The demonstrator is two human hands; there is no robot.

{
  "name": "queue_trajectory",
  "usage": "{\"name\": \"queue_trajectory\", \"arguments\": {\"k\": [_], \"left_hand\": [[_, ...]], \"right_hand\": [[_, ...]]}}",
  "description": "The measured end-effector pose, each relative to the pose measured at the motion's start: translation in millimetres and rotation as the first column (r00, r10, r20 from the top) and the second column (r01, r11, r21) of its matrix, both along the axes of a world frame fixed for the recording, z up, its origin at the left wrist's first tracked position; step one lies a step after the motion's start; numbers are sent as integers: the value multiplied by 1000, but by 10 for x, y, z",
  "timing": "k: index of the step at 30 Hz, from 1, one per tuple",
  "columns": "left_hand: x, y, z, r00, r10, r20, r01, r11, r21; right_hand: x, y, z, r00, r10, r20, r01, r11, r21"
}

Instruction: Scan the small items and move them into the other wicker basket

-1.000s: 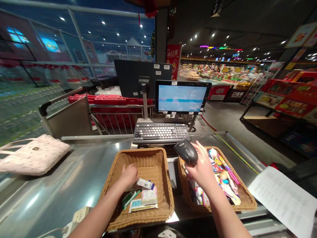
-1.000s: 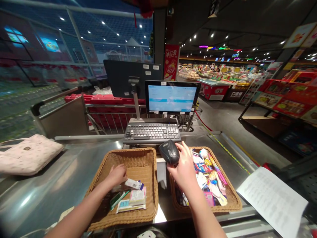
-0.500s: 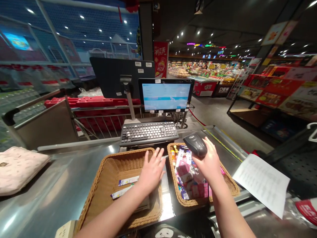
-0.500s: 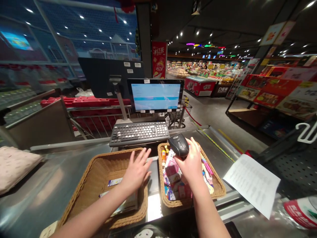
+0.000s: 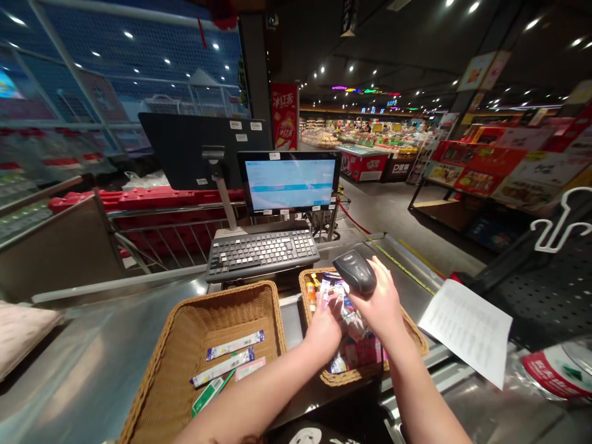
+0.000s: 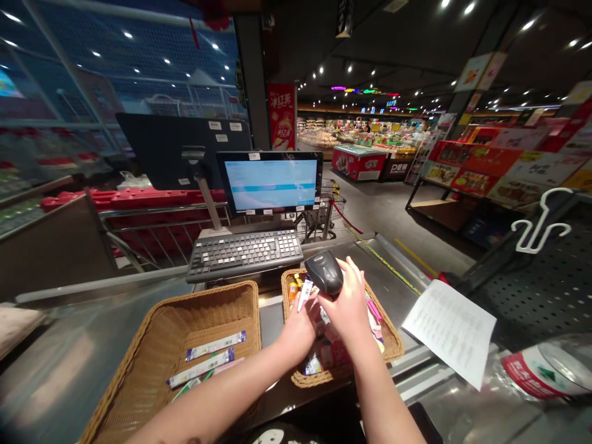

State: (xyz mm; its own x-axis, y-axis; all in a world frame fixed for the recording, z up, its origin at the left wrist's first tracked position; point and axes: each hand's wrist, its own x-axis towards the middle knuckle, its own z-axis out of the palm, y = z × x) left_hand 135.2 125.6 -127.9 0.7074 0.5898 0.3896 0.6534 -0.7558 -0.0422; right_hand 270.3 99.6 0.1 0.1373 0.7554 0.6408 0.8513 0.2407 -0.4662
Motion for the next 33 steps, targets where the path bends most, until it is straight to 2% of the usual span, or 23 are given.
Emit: {"name": "queue_trajectory", "arguments": {"k": [2,5,9,13,16,19,23,27,33], "left_hand": [[8,24,39,1000,17,-21,-17,1000,4],[-106,101,224,997,-7,-73,8,1000,19],[-428,241,654,996,-26,-82,31,997,72],[-791,358,1120,999,33,-29,-27,984,175],[-1028,421,1392,996,87,25,-90,941,327],[-1227,469,1597,989,130,75,-150,887,437],[-1468,543,1820,974,183,132,-224,853,472],[-1695,620,1989,953,248,177,-304,814,495],[-1875,635,2057,944,269,193,-330,806,491]], "right_hand": [[1,0,11,1000,-1,-8,1,1000,1],[1,2,31,1000,3,-13,-3,1000,4],[-18,20,63,1000,12,-14,-12,1000,16],[-83,55,121,1000,28,-10,-27,999,39],[-174,77,199,999,37,18,-37,998,45],[-302,96,284,997,50,62,-54,997,61],[-507,150,352,988,87,124,-97,993,72],[-685,228,359,984,137,117,-144,988,55],[-776,285,327,976,181,119,-186,982,31]]}}
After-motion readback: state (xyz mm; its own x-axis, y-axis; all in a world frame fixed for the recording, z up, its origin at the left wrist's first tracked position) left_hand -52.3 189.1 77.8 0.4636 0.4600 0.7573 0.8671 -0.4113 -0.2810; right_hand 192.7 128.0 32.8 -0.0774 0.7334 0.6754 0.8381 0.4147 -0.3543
